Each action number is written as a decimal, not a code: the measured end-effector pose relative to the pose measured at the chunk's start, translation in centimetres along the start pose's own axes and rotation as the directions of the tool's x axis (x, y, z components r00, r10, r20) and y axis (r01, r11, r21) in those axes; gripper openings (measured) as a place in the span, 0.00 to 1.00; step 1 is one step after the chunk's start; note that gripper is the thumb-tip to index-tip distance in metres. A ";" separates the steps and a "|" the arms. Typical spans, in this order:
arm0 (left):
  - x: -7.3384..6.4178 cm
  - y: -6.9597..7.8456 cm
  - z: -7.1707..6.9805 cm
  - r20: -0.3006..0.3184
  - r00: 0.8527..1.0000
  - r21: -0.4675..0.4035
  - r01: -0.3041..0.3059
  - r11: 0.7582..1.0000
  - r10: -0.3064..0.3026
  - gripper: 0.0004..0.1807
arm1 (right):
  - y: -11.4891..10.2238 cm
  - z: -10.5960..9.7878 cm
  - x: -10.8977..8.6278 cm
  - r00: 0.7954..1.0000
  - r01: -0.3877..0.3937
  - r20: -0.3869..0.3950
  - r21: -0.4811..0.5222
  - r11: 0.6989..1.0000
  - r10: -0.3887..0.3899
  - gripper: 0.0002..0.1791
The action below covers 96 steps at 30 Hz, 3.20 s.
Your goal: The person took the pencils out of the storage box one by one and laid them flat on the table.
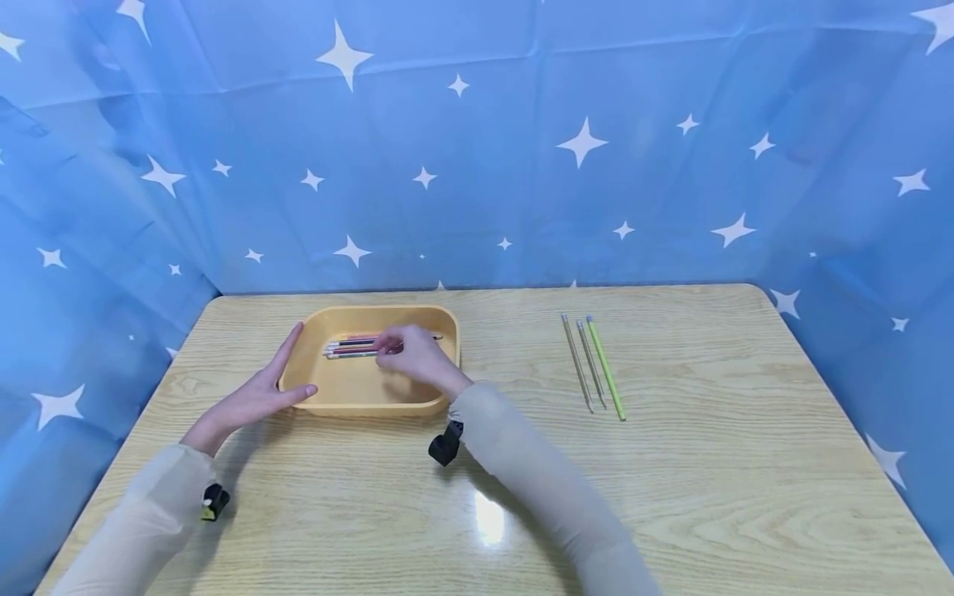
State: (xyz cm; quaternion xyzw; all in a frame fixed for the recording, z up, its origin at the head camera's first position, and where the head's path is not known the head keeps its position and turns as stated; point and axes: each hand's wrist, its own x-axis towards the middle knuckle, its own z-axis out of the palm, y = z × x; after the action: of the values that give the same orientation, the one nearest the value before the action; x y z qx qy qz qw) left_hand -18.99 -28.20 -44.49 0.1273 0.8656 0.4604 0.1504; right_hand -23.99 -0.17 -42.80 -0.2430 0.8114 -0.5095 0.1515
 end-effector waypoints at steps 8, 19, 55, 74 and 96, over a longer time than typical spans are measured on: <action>0.1 0.0 0.0 0.001 1.000 -0.001 -0.015 1.000 0.015 0.56 | 0.0 0.3 1.2 0.997 -0.058 0.040 -0.045 0.997 0.060 0.15; 0.1 -0.1 0.0 0.008 1.000 -0.009 -0.016 1.000 0.016 0.56 | 0.6 0.3 2.0 0.990 -0.119 0.061 -0.072 0.990 0.124 0.19; -0.1 0.3 0.0 0.012 1.000 -0.038 -0.003 0.999 0.004 0.56 | 0.7 1.0 1.7 0.981 -0.103 0.146 -0.158 0.982 0.126 0.20; -0.1 0.3 0.0 0.009 1.000 -0.016 0.017 1.000 -0.017 0.55 | 0.0 0.6 1.2 0.931 -0.251 0.312 0.178 0.951 0.187 0.19; -0.1 0.5 0.0 0.003 1.000 -0.001 0.018 1.000 -0.018 0.55 | -1.9 -3.4 -2.1 0.980 -0.023 0.201 0.150 0.988 -0.008 0.22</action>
State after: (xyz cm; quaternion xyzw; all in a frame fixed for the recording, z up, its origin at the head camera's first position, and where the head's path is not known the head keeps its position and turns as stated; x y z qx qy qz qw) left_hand -18.86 -27.96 -44.12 0.1203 0.8662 0.4592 0.1561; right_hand -23.41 2.82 -39.59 -0.2780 0.7518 -0.5419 0.2526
